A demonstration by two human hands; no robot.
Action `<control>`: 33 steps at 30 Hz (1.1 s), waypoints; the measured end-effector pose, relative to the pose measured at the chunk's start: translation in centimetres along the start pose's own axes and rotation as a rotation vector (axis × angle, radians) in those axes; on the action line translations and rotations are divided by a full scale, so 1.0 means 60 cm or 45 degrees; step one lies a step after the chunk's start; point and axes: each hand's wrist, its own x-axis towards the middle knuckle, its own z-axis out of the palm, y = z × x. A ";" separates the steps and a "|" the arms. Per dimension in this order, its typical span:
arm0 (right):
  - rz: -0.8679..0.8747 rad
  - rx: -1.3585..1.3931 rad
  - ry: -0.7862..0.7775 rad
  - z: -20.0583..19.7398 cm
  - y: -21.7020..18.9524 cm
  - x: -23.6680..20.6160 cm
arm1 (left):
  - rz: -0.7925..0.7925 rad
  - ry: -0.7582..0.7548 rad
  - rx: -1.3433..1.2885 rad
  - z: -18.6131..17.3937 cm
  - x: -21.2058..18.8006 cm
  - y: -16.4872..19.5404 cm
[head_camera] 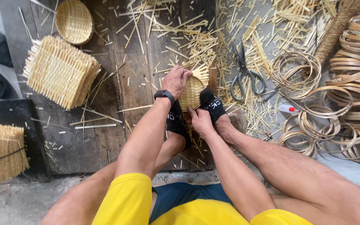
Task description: The person sits on the floor of a basket workshop and assembles small round bamboo baskets. They trim the edge of a woven bamboo disc with scissors, fit a bent bamboo rim ring around it, press the woven disc into a round wooden base, and set finished baskets onto a growing pile.
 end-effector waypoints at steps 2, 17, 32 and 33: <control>0.149 -0.392 -0.010 -0.018 -0.037 0.003 | -0.074 -0.007 -0.029 0.001 0.005 0.001; -0.060 0.060 0.006 -0.091 -0.146 0.131 | -0.246 0.062 -0.313 0.020 0.023 -0.040; -0.513 -1.928 0.356 -0.458 -0.392 -0.023 | 0.360 0.174 -0.159 -0.017 -0.019 0.063; -0.406 -1.899 0.300 -0.477 -0.369 -0.023 | 0.534 0.242 0.014 -0.011 -0.034 0.071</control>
